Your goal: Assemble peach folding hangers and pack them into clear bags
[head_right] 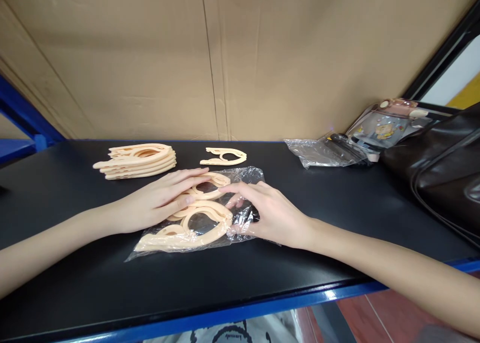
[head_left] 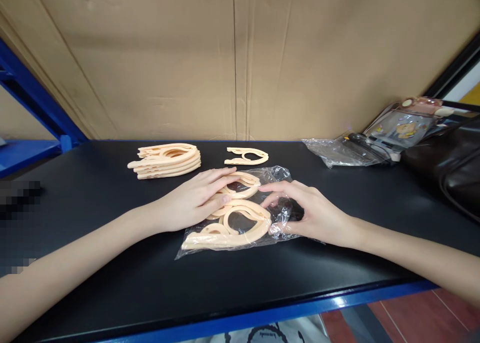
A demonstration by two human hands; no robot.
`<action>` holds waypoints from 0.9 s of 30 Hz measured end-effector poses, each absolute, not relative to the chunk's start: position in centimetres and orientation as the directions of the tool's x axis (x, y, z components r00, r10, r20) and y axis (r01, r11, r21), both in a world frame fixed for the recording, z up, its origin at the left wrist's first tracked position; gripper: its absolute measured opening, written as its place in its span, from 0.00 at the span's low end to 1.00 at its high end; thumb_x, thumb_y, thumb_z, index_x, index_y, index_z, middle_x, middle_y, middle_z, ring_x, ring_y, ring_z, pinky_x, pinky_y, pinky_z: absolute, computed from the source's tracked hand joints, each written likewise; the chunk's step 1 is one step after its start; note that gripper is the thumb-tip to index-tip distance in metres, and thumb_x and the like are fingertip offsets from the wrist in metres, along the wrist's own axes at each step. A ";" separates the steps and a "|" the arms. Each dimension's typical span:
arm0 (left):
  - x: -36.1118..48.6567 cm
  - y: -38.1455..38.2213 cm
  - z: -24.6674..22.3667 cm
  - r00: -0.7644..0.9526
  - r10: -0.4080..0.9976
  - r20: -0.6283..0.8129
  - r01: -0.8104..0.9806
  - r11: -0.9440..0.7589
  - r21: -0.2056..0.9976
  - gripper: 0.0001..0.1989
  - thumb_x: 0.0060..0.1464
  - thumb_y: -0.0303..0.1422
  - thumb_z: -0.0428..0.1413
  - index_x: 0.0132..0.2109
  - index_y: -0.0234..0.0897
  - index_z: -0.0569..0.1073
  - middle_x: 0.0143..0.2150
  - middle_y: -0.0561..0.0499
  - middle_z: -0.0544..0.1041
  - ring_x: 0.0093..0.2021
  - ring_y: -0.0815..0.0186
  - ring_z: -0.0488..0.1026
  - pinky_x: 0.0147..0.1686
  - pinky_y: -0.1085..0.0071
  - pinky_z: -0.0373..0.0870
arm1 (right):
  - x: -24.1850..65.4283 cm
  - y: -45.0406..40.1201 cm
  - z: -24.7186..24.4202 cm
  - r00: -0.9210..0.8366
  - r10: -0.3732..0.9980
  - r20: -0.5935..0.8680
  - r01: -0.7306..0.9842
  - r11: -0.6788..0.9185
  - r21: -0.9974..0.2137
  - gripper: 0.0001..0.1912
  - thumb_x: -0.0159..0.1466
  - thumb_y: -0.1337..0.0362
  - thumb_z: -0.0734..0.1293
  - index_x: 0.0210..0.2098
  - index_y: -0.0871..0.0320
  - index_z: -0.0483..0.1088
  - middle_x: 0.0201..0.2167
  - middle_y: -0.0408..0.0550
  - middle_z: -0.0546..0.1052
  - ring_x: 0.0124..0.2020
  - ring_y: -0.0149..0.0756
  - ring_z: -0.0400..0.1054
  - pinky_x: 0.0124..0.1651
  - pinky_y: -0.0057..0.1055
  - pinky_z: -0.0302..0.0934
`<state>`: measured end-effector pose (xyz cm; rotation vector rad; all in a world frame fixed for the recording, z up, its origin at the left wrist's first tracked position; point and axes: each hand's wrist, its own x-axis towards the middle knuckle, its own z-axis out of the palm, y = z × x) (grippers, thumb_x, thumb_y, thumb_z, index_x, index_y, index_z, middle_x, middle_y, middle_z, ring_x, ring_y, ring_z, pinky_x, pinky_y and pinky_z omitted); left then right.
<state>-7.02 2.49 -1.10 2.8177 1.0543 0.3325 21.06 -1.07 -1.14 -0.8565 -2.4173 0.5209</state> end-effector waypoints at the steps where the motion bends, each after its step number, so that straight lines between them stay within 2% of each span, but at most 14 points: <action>1: -7.0 2.5 -1.1 0.734 0.658 0.168 0.632 -0.752 0.184 0.24 0.69 0.42 0.40 0.67 0.40 0.57 0.69 0.48 0.55 0.67 0.60 0.52 0.65 0.62 0.50 | 21.0 -1.1 -1.2 -0.663 0.666 0.342 0.463 0.723 -0.512 0.28 0.58 0.63 0.72 0.56 0.51 0.61 0.43 0.38 0.78 0.43 0.32 0.70 0.48 0.32 0.60; 9: -6.9 2.6 -1.0 0.749 0.637 0.184 0.605 -0.770 0.201 0.24 0.69 0.43 0.41 0.67 0.42 0.57 0.69 0.49 0.56 0.67 0.61 0.53 0.65 0.63 0.51 | 20.6 -0.6 -1.4 -0.677 0.651 0.344 0.349 0.695 -0.628 0.25 0.61 0.68 0.70 0.55 0.49 0.61 0.47 0.37 0.78 0.49 0.29 0.72 0.54 0.30 0.60; 14: -6.8 2.6 -1.0 0.745 0.645 0.169 0.612 -0.762 0.212 0.25 0.68 0.45 0.40 0.67 0.42 0.56 0.69 0.49 0.56 0.67 0.59 0.53 0.65 0.61 0.51 | 20.5 -0.6 -1.3 -0.697 0.631 0.341 0.297 0.686 -0.664 0.23 0.62 0.64 0.69 0.55 0.49 0.62 0.50 0.39 0.77 0.50 0.29 0.72 0.54 0.29 0.61; 20: -6.5 2.5 -1.0 0.735 0.657 0.166 0.633 -0.753 0.181 0.26 0.68 0.46 0.39 0.67 0.41 0.58 0.69 0.47 0.56 0.66 0.56 0.54 0.64 0.58 0.53 | 19.6 -0.9 -1.6 -0.709 0.651 0.273 0.376 0.675 -0.635 0.37 0.54 0.54 0.75 0.59 0.51 0.59 0.53 0.46 0.74 0.54 0.38 0.69 0.58 0.39 0.61; 23: -6.3 2.4 -0.7 0.740 0.656 0.150 0.635 -0.755 0.165 0.26 0.68 0.46 0.39 0.67 0.40 0.58 0.69 0.46 0.56 0.66 0.56 0.55 0.63 0.58 0.53 | 19.4 -1.1 -1.8 -0.699 0.654 0.290 0.372 0.679 -0.633 0.37 0.56 0.54 0.73 0.60 0.52 0.57 0.56 0.49 0.72 0.55 0.39 0.68 0.58 0.40 0.61; 27: -6.3 2.4 -0.4 0.742 0.658 0.129 0.637 -0.752 0.172 0.27 0.68 0.47 0.39 0.67 0.40 0.57 0.69 0.46 0.56 0.66 0.57 0.54 0.63 0.59 0.53 | 19.4 -1.0 -1.7 -0.692 0.656 0.303 0.308 0.647 -0.697 0.34 0.55 0.57 0.74 0.58 0.51 0.59 0.55 0.48 0.73 0.56 0.38 0.68 0.60 0.41 0.60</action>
